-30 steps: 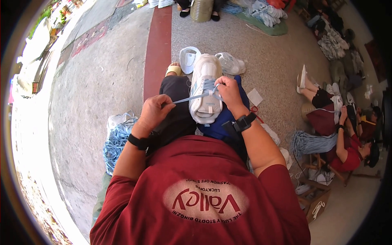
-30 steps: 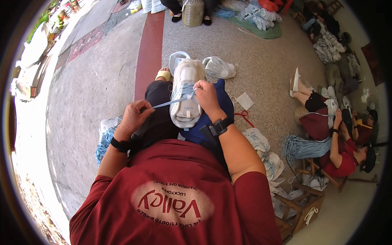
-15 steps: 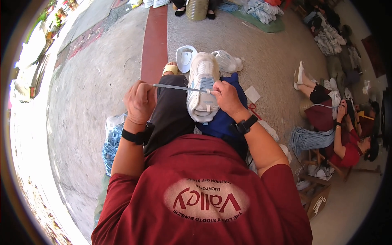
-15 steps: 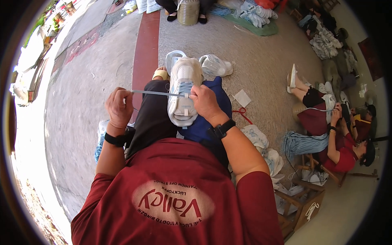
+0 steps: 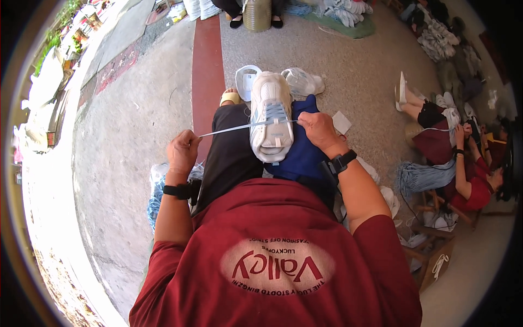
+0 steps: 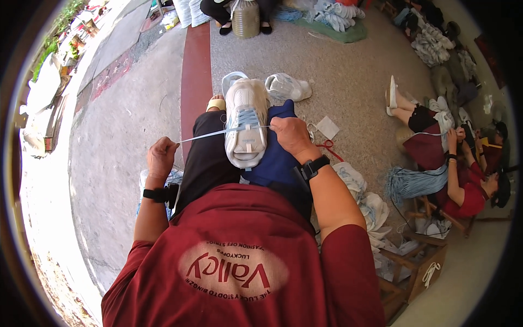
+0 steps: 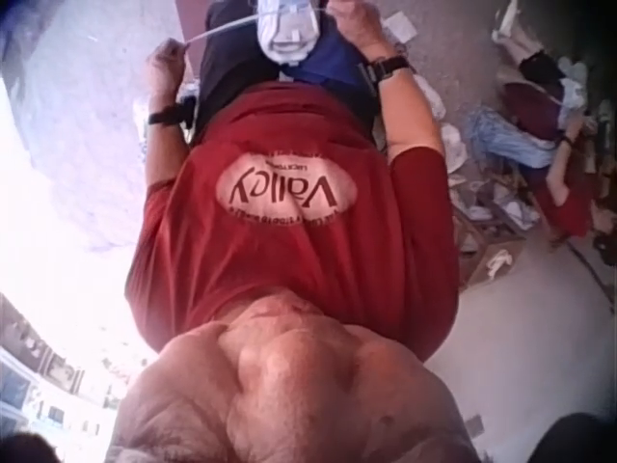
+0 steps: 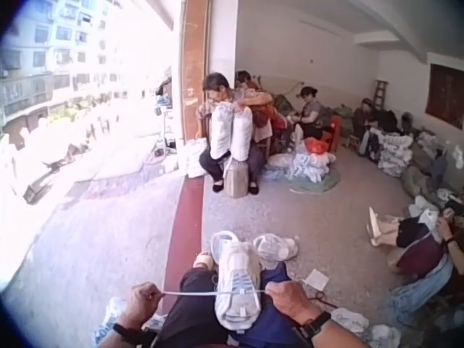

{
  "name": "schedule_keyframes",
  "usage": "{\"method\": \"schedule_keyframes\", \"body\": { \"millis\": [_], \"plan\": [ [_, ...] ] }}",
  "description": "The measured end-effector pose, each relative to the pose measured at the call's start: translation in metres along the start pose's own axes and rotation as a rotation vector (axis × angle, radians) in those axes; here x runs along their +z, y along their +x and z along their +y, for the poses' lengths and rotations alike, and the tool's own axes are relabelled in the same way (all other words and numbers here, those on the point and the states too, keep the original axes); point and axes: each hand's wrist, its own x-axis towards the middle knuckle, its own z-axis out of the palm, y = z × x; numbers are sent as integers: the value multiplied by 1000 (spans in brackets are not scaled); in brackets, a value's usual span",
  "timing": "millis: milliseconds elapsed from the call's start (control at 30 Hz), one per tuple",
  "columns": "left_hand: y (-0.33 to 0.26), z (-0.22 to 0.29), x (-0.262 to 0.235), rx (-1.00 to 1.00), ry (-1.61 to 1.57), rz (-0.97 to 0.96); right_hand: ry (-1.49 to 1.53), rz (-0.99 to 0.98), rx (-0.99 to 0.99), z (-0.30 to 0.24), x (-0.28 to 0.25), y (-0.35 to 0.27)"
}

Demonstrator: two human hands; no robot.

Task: Lacing a pair of white sneakers while sitting in a workshop.

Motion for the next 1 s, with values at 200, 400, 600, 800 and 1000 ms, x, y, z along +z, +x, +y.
{"method": "schedule_keyframes", "body": {
  "millis": [200, 400, 600, 800, 1000],
  "plan": [
    [-13, -55, -8, -212, -441, -260, 311, -72, 236, 47, -34, -40],
    [-65, -145, -77, -579, -531, -336, 182, 134, 437, 134, -109, -158],
    [-125, -195, -145, -809, -417, -268, 119, 190, 727, 197, -158, -294],
    [-165, -224, -178, -995, -354, -245, 35, 141, 960, 218, -165, -384],
    [-179, -239, -143, -1006, 71, -233, -158, 40, 973, 209, -147, -387]
  ]
}}
